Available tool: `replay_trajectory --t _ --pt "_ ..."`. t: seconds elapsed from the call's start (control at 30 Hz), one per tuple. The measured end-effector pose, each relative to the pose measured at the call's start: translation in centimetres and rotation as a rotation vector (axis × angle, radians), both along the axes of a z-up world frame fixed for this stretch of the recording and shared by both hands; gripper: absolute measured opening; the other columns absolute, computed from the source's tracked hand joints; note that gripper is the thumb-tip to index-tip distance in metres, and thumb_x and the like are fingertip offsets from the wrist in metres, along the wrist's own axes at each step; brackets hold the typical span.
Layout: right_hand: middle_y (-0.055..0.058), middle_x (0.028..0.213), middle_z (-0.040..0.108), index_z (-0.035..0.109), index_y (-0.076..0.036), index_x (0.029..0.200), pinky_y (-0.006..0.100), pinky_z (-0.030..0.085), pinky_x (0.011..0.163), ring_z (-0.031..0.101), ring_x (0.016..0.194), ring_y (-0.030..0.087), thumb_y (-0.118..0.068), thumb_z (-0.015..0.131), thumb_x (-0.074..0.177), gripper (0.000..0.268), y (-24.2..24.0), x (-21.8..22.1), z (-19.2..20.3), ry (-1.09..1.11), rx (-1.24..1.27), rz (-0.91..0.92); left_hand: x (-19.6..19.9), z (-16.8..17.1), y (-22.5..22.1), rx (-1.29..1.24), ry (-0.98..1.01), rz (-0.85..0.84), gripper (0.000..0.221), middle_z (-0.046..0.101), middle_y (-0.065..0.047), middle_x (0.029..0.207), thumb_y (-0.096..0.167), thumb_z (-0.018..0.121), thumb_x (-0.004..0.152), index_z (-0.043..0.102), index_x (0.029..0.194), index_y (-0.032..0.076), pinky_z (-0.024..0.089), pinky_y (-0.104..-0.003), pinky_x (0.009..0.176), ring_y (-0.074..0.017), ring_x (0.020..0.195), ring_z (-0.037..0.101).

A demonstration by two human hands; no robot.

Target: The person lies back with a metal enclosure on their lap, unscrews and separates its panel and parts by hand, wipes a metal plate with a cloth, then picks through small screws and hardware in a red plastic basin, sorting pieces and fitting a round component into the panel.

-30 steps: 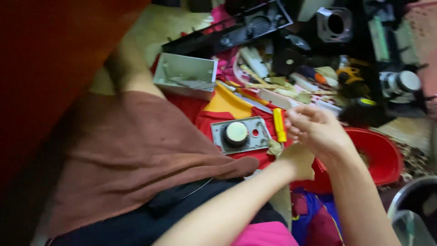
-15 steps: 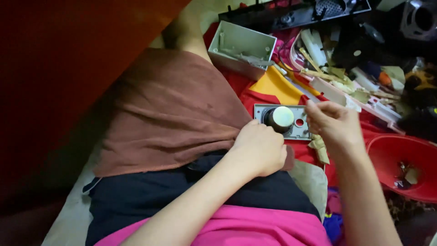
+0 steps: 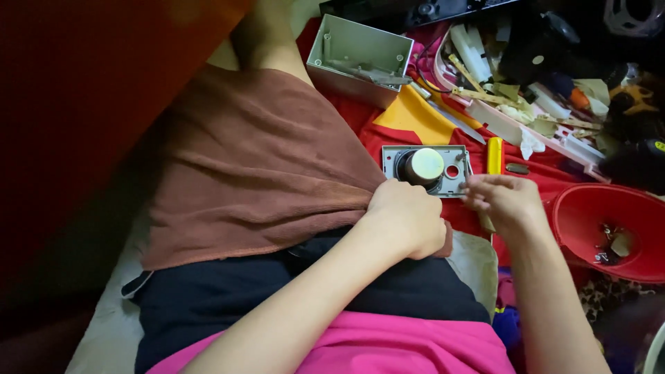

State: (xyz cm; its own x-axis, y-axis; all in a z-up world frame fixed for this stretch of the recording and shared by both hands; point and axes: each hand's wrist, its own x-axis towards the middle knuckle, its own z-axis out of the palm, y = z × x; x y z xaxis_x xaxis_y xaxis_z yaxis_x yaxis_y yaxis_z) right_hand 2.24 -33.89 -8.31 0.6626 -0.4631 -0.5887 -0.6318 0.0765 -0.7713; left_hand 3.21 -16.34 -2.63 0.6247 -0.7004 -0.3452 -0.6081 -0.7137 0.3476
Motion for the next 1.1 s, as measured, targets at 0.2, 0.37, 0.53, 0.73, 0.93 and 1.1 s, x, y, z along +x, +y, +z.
replay_trajectory --t 0.2,0.37,0.53,0.73,0.93,1.1 --pt "0.018 0.094 0.057 0.054 0.011 0.096 0.028 0.049 0.078 0.057 0.085 0.024 0.006 0.045 0.083 0.016 0.8 -1.1 -0.3 -0.066 0.100 0.031 -0.1 -0.1 -0.3 0.063 -0.011 -0.070 0.033 0.066 -0.012 0.090 0.027 0.043 0.080 0.070 0.088 0.009 0.039 -0.038 0.076 -0.0276 0.077 0.061" --pt "0.013 0.085 0.057 0.059 0.005 0.098 0.028 0.047 0.070 0.055 0.078 0.016 -0.004 0.062 0.076 0.024 3.0 -0.4 1.7 -0.091 -0.016 0.120 -0.5 0.5 1.6 -0.337 -0.057 0.022 0.033 0.066 -0.018 0.080 0.025 0.043 0.079 0.067 0.079 0.004 0.042 -0.046 0.074 -0.0367 0.075 0.061" --pt "0.012 0.078 0.059 0.065 0.001 0.091 0.032 0.048 0.069 0.057 0.070 0.018 -0.013 0.077 0.066 0.031 9.3 1.5 5.3 -0.293 -0.070 0.343 -0.1 1.1 6.8 -0.790 -0.394 0.178 0.025 0.061 -0.024 0.092 0.006 0.046 0.076 0.060 0.095 -0.002 0.041 -0.047 0.087 -0.0406 0.095 0.057" --pt "0.011 0.078 0.065 0.066 -0.003 0.084 0.032 0.055 0.070 0.065 0.075 0.019 0.002 0.060 0.069 0.017 18.4 3.4 6.2 -0.709 -0.006 0.692 -1.1 -0.7 15.3 -0.081 -0.483 0.652 0.080 0.039 -0.029 0.130 0.053 0.058 0.073 0.041 0.123 -0.008 0.025 -0.048 0.102 -0.0392 0.124 0.034" --pt "0.010 0.072 0.058 0.056 -0.001 0.072 0.029 0.045 0.055 0.053 0.057 0.022 0.010 0.049 0.060 0.017 22.4 4.7 3.0 -1.113 -0.376 0.933 -2.5 -1.4 17.1 -0.026 -0.620 0.663 0.125 0.025 -0.023 0.141 0.081 0.062 0.050 0.031 0.130 -0.011 0.010 -0.051 0.103 -0.0298 0.133 0.017" --pt "0.011 0.070 0.059 0.056 0.001 0.071 0.031 0.045 0.058 0.054 0.059 0.026 0.009 0.050 0.062 0.013 22.0 4.0 4.1 -1.185 -0.463 0.914 -2.0 -2.2 16.7 0.017 -0.654 0.643 0.122 0.022 -0.023 0.142 0.078 0.059 0.052 0.028 0.132 -0.010 0.009 -0.054 0.103 -0.0283 0.134 0.015"
